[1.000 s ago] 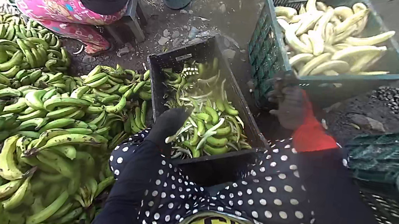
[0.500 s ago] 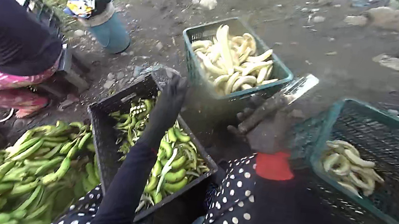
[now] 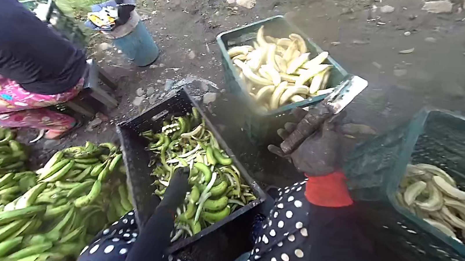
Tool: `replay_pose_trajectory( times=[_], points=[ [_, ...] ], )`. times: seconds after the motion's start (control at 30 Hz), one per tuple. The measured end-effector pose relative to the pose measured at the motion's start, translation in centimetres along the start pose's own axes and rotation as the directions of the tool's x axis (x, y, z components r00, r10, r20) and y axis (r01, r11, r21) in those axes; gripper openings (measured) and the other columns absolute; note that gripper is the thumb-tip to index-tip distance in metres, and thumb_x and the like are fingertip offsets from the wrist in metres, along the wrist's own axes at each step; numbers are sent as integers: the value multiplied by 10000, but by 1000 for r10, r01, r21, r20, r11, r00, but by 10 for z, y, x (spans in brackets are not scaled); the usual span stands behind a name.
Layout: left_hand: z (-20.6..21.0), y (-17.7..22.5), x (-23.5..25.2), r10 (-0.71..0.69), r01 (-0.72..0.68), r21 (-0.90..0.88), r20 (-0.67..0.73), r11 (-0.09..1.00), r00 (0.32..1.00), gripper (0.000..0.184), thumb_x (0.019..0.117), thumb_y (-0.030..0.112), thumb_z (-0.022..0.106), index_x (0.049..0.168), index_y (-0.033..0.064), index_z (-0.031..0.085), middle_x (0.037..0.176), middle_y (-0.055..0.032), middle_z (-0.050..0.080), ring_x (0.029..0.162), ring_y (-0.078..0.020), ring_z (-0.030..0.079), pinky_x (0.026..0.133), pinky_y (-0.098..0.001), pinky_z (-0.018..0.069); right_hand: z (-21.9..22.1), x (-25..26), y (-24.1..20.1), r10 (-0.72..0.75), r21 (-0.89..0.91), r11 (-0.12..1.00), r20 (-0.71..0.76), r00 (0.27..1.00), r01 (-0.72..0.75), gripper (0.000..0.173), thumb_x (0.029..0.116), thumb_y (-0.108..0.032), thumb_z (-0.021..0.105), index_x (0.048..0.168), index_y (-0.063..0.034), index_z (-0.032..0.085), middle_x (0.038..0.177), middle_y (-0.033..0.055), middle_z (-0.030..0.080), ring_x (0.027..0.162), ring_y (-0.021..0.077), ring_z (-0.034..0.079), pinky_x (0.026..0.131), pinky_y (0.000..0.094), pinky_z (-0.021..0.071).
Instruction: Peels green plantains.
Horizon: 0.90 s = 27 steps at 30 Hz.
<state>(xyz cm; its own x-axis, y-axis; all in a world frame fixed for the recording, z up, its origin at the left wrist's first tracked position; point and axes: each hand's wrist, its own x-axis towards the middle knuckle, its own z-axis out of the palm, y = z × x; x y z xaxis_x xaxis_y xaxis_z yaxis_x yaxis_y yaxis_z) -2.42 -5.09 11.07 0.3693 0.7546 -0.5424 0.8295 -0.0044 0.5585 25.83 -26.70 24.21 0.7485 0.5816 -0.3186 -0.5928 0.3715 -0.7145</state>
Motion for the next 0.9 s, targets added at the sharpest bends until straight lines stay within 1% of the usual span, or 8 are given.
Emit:
replay_pose_trajectory(
  times=[0.1, 0.27, 0.33, 0.43, 0.53, 0.67, 0.77, 0.9],
  points=[
    [-33, 6, -27, 180, -218, -680, -127, 700, 975, 459, 1116, 332, 301, 1362, -2, 498, 1068, -139, 660, 902, -210, 677, 780, -406, 606, -11, 5, 13, -16, 6, 1000, 180, 983, 15, 726, 986, -759, 222, 1306, -233, 606, 892, 44, 701, 747, 246, 715, 635, 525, 622],
    [-84, 42, -88, 298, -517, -842, -459, 154, 837, 518, 1099, 445, 281, 1425, 88, 470, 1141, -210, 660, 993, -345, 687, 846, -547, 595, 13, 6, 34, -131, -231, 952, 285, 950, 201, 629, 1082, -548, 139, 1232, -119, 575, 789, 51, 710, 652, 237, 714, 534, 445, 623],
    [-101, 38, -83, 308, -555, -799, -481, 231, 821, 593, 1070, 553, 269, 1397, 128, 523, 1040, -159, 675, 868, -270, 677, 735, -464, 597, 35, -5, 45, -157, -445, 856, 258, 953, 262, 512, 1121, -443, 237, 1295, -94, 569, 749, 42, 692, 579, 214, 688, 488, 425, 605],
    [-117, 44, -89, 365, -448, -758, -294, 475, 883, 537, 1094, 485, 228, 1315, 114, 545, 865, -63, 679, 734, -164, 678, 648, -334, 606, 49, -21, 77, -6, -615, 748, 372, 928, 251, 511, 1117, -403, 318, 1513, -84, 376, 1060, 15, 665, 791, 104, 662, 645, 337, 593],
    [-110, 38, -82, 417, -345, -811, -140, 472, 898, 587, 1099, 462, 176, 1181, 40, 576, 772, -73, 634, 673, -178, 650, 608, -330, 588, 63, -34, 127, 123, -714, 619, 499, 858, 326, 470, 1083, -332, 442, 1419, -11, 513, 1223, 66, 659, 1046, 75, 638, 899, 283, 556],
    [-101, 25, -77, 403, -460, -752, -280, 473, 872, 509, 1100, 423, 229, 1346, 103, 538, 995, -51, 663, 824, -122, 651, 745, -317, 581, 88, -54, 156, 334, -813, -4, 547, 767, 582, 582, 958, -543, 503, 1401, -187, 632, 1344, 260, 603, 1279, 478, 536, 989, 690, 428],
    [-103, 20, -86, 410, -487, -733, -306, 475, 859, 617, 1077, 498, 176, 1329, 117, 590, 993, -58, 697, 781, -122, 662, 707, -312, 585, 102, -67, 165, 334, -763, -98, 580, 743, 639, 625, 921, -627, 484, 1390, -247, 644, 1343, 266, 596, 1285, 517, 512, 958, 719, 414],
    [-90, 9, -84, 383, -471, -776, -319, 420, 867, 866, 968, 754, 154, 1375, 95, 542, 1053, -55, 692, 849, -122, 670, 743, -329, 590, 142, -64, 165, 273, -877, -145, 410, 870, 459, 510, 996, -415, 567, 1406, -118, 625, 1399, 317, 550, 1329, 542, 473, 1024, 741, 368]
  ],
)
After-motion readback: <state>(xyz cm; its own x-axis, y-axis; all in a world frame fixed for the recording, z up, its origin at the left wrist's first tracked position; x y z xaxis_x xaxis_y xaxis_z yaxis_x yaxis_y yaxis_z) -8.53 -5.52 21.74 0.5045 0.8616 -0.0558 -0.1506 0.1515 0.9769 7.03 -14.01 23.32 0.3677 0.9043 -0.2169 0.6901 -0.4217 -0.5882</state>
